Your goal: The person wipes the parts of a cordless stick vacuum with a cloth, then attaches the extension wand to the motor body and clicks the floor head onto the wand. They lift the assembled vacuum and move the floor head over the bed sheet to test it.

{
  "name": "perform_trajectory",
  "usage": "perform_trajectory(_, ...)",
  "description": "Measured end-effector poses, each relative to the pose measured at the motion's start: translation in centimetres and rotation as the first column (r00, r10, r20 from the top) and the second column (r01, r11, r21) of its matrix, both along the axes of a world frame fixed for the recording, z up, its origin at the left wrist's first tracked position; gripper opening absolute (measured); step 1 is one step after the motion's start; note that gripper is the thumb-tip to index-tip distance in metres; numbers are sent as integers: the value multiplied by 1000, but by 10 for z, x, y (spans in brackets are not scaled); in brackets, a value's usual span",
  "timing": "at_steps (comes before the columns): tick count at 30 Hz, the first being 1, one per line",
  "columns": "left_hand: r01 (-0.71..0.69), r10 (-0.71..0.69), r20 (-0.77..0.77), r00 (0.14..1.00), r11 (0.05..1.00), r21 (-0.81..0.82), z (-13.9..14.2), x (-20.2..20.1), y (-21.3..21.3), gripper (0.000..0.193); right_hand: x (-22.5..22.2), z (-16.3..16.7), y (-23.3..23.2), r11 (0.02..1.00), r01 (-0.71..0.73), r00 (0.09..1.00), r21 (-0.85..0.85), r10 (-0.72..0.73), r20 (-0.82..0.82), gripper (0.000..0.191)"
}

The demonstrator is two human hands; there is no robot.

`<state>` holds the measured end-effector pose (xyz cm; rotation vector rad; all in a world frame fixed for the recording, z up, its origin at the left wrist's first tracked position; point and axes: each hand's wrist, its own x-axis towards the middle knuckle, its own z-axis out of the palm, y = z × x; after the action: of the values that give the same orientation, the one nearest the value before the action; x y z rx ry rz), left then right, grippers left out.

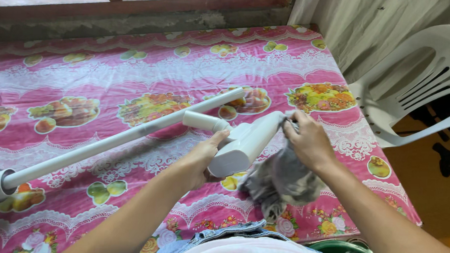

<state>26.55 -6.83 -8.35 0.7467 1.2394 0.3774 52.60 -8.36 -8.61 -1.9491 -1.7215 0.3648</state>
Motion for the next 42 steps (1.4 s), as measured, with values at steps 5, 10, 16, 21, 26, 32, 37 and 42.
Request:
perform_trajectory(5, -76, 75, -39, 996, 997, -30, -3, 16, -2, 56, 66, -43, 5, 953, 30, 962, -300, 54, 269, 47)
perform_trajectory(10, -57, 69, -159, 985, 995, 77, -5, 28, 2, 57, 76, -44, 18, 942, 131, 985, -309, -88, 147, 50)
perform_trajectory(16, 94, 26, -268, 963, 901, 423, -11, 55, 12, 60, 50, -18, 50, 950, 11, 934, -312, -121, -337, 67)
perform_trajectory(21, 73, 112, -309, 945, 845, 529, -11, 82, 10, 59, 22, -13, 44, 985, 142, 872, -99, -172, -458, 90)
perform_trajectory(26, -82, 133, -47, 990, 813, 577, -22, 110, 15, 62, 17, -1, 24, 863, -123, 104, -490, -480, -871, 69)
perform_trajectory(32, 343, -226, -269, 936, 760, 553, -62, 87, 38, 62, 40, -3, 8, 842, -133, 14, -523, -526, -850, 64)
perform_trajectory(37, 679, -141, -825, 547, 652, 339, -88, 38, 97, 41, 80, -6, 1, 870, -7, -142, -492, -488, -861, 62)
perform_trajectory(42, 777, -50, -880, 472, 495, 389, -98, 14, 187, 61, 110, -2, -2, 897, 80, -138, -434, -421, -896, 61)
